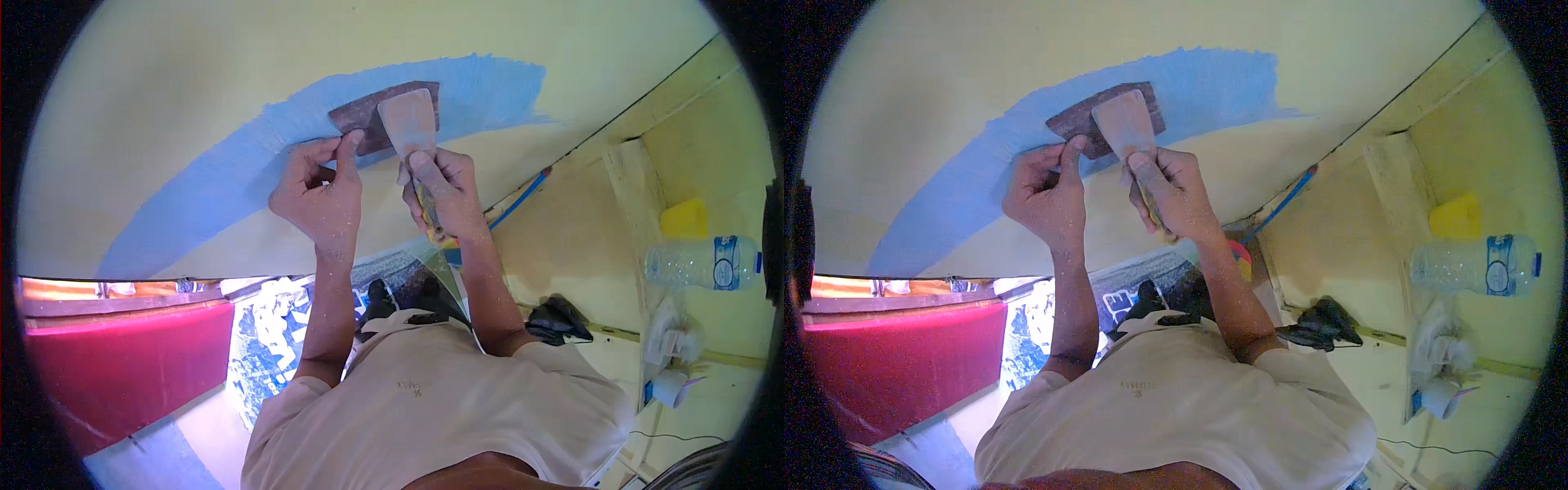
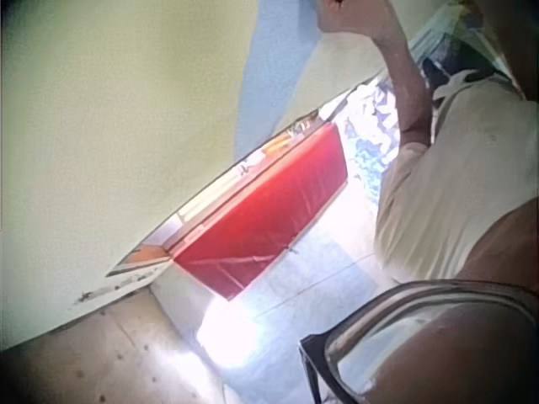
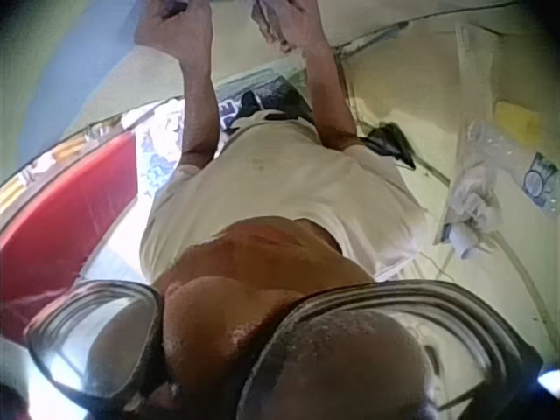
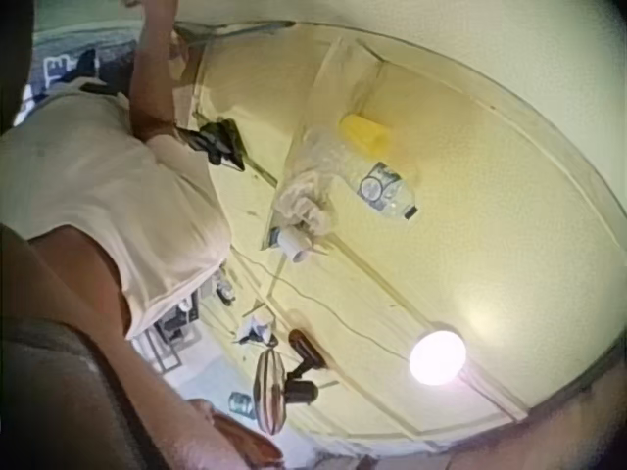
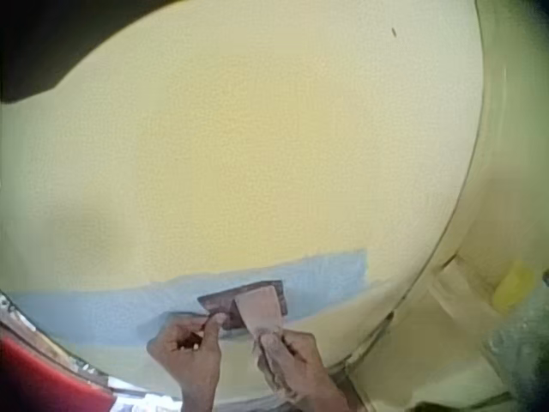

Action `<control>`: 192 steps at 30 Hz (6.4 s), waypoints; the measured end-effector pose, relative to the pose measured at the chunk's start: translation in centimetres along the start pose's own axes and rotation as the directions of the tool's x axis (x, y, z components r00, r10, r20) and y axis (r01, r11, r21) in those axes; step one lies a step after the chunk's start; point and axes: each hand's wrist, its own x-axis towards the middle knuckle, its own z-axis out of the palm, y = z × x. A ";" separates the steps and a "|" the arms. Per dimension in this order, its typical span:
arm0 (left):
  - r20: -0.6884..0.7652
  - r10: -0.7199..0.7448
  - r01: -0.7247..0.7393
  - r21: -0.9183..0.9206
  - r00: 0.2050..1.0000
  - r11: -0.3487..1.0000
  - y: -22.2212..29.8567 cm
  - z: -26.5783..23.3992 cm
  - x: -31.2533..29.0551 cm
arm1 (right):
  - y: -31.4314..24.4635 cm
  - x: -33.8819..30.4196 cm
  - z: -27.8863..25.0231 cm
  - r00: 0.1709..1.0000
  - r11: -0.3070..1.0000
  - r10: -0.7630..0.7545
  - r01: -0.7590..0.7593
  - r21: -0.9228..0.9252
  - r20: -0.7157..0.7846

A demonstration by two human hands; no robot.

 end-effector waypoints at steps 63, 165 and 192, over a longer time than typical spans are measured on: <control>0.070 -0.010 0.007 0.035 0.998 0.999 0.6 0.0 1.5 | -0.9 1.5 0.6 0.999 0.999 -0.054 0.054 0.004 -0.006; 0.510 -0.667 0.838 -0.279 0.543 0.469 -4.2 -0.4 -17.1 | 2.4 -1.5 -20.7 0.965 0.999 -0.025 0.031 0.016 -0.261; 0.622 -0.592 0.832 -0.188 0.512 0.522 -4.5 0.6 -16.4 | 1.7 -1.3 -20.1 0.964 0.999 0.033 -0.028 0.022 -0.262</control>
